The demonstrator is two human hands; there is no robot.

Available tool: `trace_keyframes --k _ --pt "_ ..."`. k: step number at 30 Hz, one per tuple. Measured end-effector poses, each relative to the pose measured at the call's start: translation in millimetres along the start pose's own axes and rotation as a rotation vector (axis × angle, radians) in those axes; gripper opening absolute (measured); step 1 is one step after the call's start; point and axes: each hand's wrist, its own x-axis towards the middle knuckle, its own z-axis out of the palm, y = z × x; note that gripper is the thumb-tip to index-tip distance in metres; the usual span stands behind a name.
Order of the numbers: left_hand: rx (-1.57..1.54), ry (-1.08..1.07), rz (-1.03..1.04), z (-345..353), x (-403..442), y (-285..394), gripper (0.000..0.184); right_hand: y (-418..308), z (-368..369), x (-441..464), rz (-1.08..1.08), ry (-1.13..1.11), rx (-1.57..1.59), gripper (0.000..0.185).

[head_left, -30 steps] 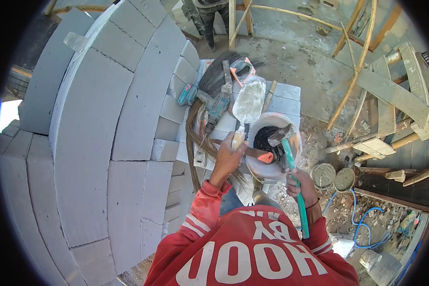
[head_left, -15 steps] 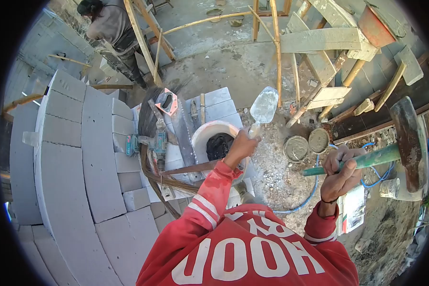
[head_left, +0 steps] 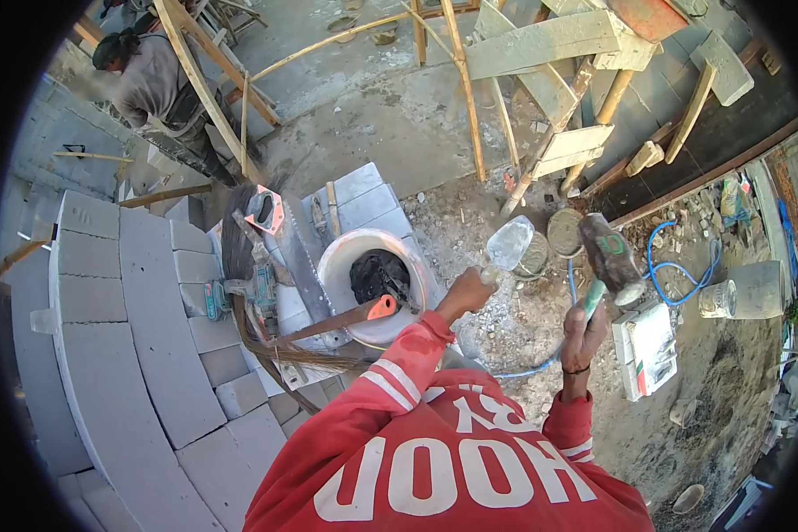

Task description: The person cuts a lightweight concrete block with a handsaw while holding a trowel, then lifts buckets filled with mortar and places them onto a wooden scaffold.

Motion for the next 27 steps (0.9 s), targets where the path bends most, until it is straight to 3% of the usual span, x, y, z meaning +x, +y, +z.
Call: trace_keyframes --k 1,2,4,6,8,10,12,14,16,19,22,25,27 --pt "-0.110 -0.027 0.025 -7.7 -9.6 13.4 0.041 -40.9 5.4 15.9 -0.056 0.068 0.247 0.042" --pt "-0.220 -0.052 0.049 -11.5 -13.5 21.4 0.031 -58.8 -5.2 26.0 -0.120 0.043 0.280 0.043" --pt "-0.207 -0.035 0.046 -7.9 -5.3 15.5 0.030 -74.6 -4.7 41.8 -0.278 0.064 0.382 0.045" --pt "-0.177 0.047 0.168 -8.3 4.3 8.7 0.030 -59.6 8.3 32.5 -0.276 0.069 0.414 0.047" --pt "-0.179 0.027 0.242 -27.6 -27.0 45.5 0.031 -11.9 33.6 9.6 -0.018 -0.001 0.406 0.045" --pt "-0.177 0.004 0.319 -31.1 -33.3 55.8 0.033 30.3 49.6 -0.3 0.216 -0.155 -0.227 0.043" --pt "0.462 0.243 0.299 -11.3 -10.5 24.9 0.039 54.9 63.7 -19.7 0.318 -0.190 -0.249 0.040" --pt "0.351 0.241 0.289 -10.4 4.3 -18.2 0.047 64.7 74.8 -13.7 0.333 -0.158 -0.221 0.041" --pt "0.185 0.078 0.071 -7.8 -14.3 -51.0 0.048 32.3 64.4 -6.0 0.378 -0.117 -0.070 0.044" --pt "0.019 0.019 -0.006 -24.0 -40.8 -42.8 0.061 -18.4 42.3 11.4 0.196 -0.020 0.231 0.042" --pt "-0.113 0.077 -0.027 -37.5 -44.2 -34.8 0.063 -44.2 47.8 32.1 -0.272 0.012 0.388 0.043" --pt "-0.191 0.092 0.045 -62.2 -58.5 -5.6 0.062 -20.1 77.1 7.8 -0.219 -0.062 0.405 0.043" --pt "-0.198 0.083 0.103 -78.3 -71.2 20.2 0.051 49.0 92.6 -19.8 -0.012 -0.145 -0.182 0.041"
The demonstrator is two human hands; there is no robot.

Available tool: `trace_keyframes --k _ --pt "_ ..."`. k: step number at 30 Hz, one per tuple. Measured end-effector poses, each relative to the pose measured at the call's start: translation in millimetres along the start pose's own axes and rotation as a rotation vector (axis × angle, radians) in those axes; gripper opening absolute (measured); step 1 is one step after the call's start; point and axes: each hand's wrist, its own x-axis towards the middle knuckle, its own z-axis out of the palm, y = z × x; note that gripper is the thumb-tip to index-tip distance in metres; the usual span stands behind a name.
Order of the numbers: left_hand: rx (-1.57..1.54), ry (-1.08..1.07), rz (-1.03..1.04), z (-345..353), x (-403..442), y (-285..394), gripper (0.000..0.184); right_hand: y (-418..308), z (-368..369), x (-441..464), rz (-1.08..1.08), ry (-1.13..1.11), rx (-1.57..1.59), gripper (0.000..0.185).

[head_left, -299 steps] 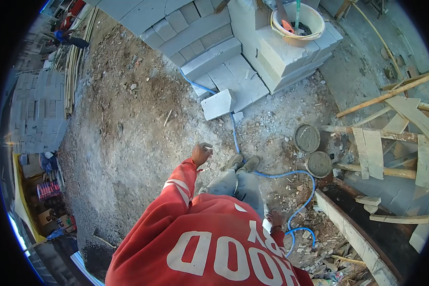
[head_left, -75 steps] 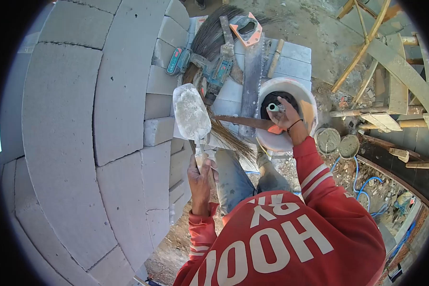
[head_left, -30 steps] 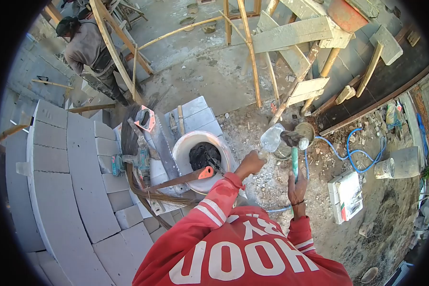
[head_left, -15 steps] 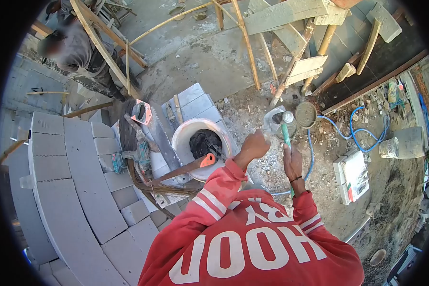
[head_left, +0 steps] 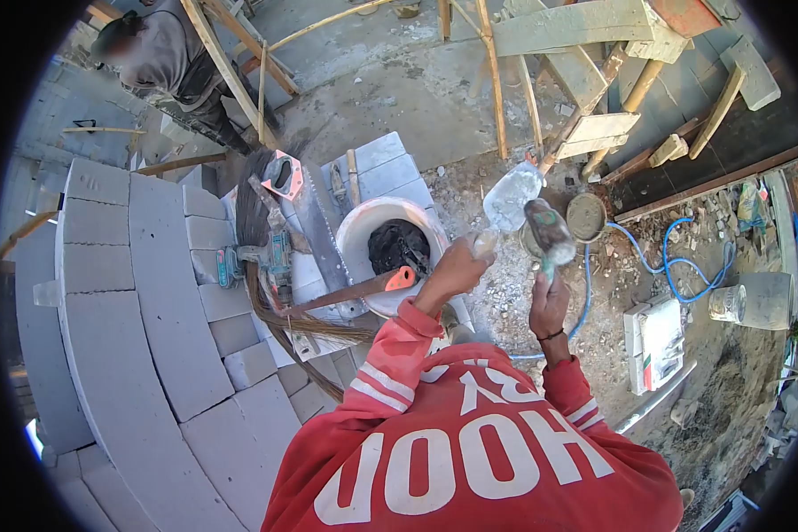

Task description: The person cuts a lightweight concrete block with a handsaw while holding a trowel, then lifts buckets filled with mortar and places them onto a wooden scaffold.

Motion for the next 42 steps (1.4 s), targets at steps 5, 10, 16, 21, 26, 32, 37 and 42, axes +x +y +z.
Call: trace_keyframes --k 5,10,16,21,26,32,37,42 --pt "0.453 0.243 0.107 0.8 19.7 -58.3 0.044 1.3 35.1 -3.2 0.334 -0.145 0.029 0.052" --pt "0.083 0.081 -0.060 -5.2 -11.3 -61.6 0.043 -69.2 -21.1 29.9 0.116 0.010 0.442 0.046" --pt "-0.097 0.062 -0.124 -13.9 -17.3 -34.7 0.044 -46.3 -10.5 26.5 -0.168 0.049 0.476 0.047" --pt "0.634 0.251 0.078 7.2 12.3 -57.2 0.044 3.3 31.8 -4.3 0.213 -0.209 -0.078 0.054" --pt "0.114 0.143 -0.046 2.7 22.2 -124.1 0.039 -14.1 6.6 -1.8 0.256 -0.298 -0.038 0.053" --pt "-0.145 0.009 -0.189 -26.7 -13.2 -46.4 0.043 -85.0 -20.4 44.4 -0.138 0.036 0.657 0.044" --pt "0.088 0.057 -0.038 -17.2 -43.8 -4.1 0.051 -22.3 26.3 18.6 0.026 -0.093 0.179 0.049" --pt "0.048 0.170 0.113 -4.3 -37.6 -89.2 0.053 17.8 52.1 6.6 0.125 -0.309 -0.172 0.048"
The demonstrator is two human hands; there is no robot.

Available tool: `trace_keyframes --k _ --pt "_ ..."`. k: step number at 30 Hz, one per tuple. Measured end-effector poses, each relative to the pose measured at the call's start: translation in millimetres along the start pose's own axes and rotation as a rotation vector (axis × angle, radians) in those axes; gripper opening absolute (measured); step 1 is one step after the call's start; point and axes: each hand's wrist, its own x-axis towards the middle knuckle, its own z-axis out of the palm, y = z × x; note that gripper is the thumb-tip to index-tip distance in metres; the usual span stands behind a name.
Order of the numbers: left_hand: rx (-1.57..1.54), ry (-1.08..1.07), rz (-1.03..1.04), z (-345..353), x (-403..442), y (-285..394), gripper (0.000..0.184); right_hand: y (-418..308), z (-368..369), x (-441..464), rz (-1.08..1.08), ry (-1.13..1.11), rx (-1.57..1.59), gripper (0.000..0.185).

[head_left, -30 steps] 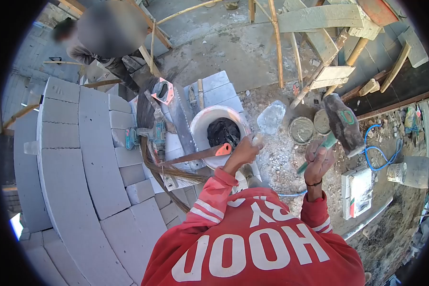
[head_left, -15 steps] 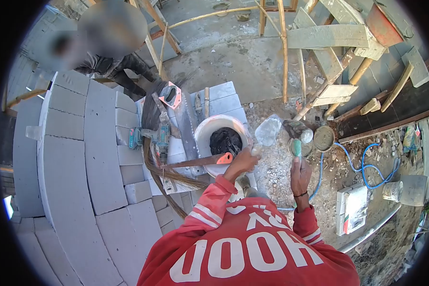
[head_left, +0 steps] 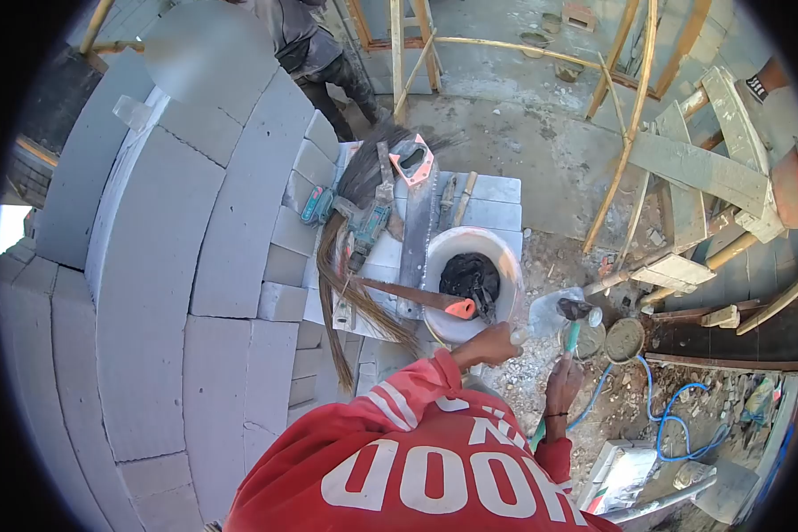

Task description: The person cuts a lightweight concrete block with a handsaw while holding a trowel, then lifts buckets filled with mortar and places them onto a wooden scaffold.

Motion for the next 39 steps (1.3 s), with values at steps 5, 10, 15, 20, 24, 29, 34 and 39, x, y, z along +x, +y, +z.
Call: trace_keyframes --k 5,10,15,20,24,29,34,39 --pt "-0.078 -0.181 -0.449 -19.7 -5.6 14.6 0.054 -76.6 -69.0 -17.5 0.032 0.140 0.692 0.051" --pt "-0.199 -0.027 -0.285 -33.3 -2.4 36.0 0.050 -87.3 -54.5 0.9 -0.219 0.264 0.483 0.046" --pt "-0.051 -0.091 -0.171 -39.0 2.0 39.4 0.048 -34.6 -13.7 17.6 0.048 -0.010 0.075 0.054" --pt "-0.201 0.009 -0.136 -42.9 -9.2 17.8 0.031 -100.8 -74.3 4.0 -0.117 0.131 0.435 0.048" --pt "-0.252 -0.010 -0.220 -62.9 4.0 43.0 0.028 -152.0 -104.2 9.3 -0.455 0.343 0.771 0.048" --pt "0.023 0.082 -0.020 -48.1 13.5 45.4 0.042 -98.4 -48.4 16.8 -0.306 0.264 0.429 0.048" --pt "0.309 0.376 0.246 -32.3 18.7 6.1 0.041 -57.7 -14.8 6.3 -0.059 0.136 0.159 0.048" --pt "0.096 0.167 -0.095 -23.2 5.6 2.7 0.041 -106.8 -77.0 -2.5 -0.064 0.162 0.408 0.044"
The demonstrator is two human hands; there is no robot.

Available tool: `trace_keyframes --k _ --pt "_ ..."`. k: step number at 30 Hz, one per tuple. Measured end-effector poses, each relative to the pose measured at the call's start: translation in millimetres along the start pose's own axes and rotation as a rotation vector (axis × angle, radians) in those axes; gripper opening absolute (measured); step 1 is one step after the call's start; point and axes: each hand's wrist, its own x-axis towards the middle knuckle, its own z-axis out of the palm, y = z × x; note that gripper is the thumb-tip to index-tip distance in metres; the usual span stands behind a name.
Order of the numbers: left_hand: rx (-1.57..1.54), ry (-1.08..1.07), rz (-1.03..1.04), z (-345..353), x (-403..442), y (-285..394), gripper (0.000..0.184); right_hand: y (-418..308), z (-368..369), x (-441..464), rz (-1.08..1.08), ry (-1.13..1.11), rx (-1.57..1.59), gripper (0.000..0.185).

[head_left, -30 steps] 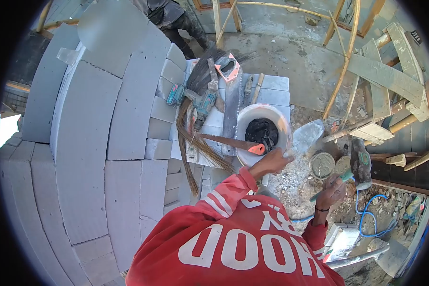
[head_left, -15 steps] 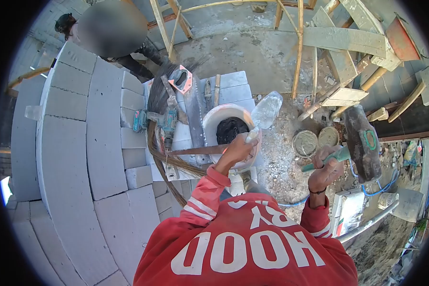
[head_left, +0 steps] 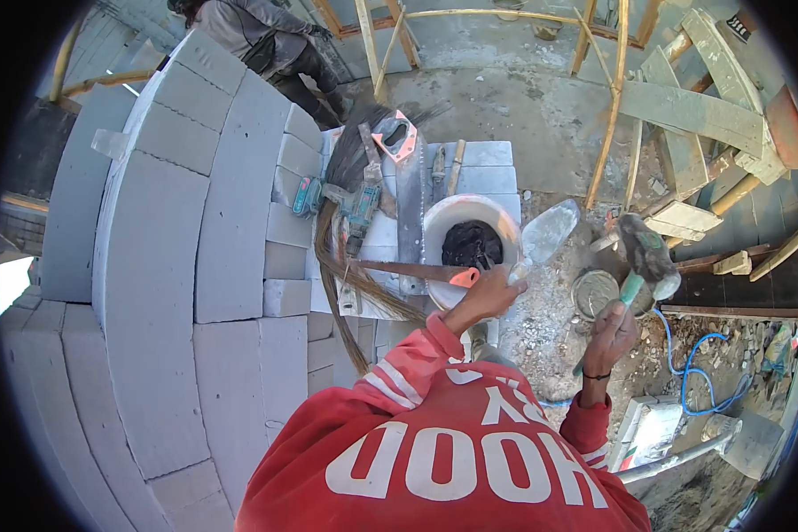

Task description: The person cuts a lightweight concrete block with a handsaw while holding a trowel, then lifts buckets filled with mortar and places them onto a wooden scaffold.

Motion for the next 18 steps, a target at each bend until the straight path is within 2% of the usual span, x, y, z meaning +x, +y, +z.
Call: trace_keyframes --k 2,6,8,9,10,12,14,15,16,17,18 --pt "-0.066 -0.019 -0.068 6.5 -1.1 12.1 0.042 -7.8 -7.5 4.1 -0.238 0.068 0.353 0.043" --pt "-0.102 0.000 -0.022 2.8 -15.2 41.6 0.043 27.3 5.5 0.5 -0.196 0.108 0.224 0.044" --pt "0.009 0.309 0.585 2.9 -26.8 51.1 0.044 43.1 16.2 3.1 -0.134 -0.033 -0.279 0.045" --pt "-0.096 -0.157 -0.088 -24.7 -38.1 81.4 0.046 49.1 14.7 2.8 0.039 -0.166 -0.385 0.043" --pt "-0.107 -0.150 -0.087 -20.1 -43.9 58.8 0.046 62.8 17.0 -6.4 0.030 -0.172 -0.392 0.043" --pt "-0.181 0.077 0.089 -5.2 -43.2 3.3 0.045 90.3 30.4 -15.6 0.076 -0.216 -0.343 0.041" --pt "-0.380 -0.033 -0.149 -33.5 -67.3 -9.3 0.039 71.0 37.7 -20.9 0.112 -0.295 -0.280 0.038" --pt "-0.377 -0.042 -0.170 -44.9 -80.9 -14.6 0.039 65.2 36.3 -32.8 0.181 -0.381 -0.238 0.035" --pt "-0.539 0.042 -0.250 -55.2 -92.4 -18.8 0.036 65.2 40.8 -37.3 0.201 -0.388 -0.239 0.035" --pt "-0.700 0.130 -0.327 -64.2 -100.9 -22.9 0.032 64.2 49.3 -34.9 0.131 -0.478 -0.279 0.032" --pt "-0.699 0.122 -0.344 -73.3 -108.1 -27.8 0.032 63.3 57.8 -31.7 0.061 -0.567 -0.319 0.028"
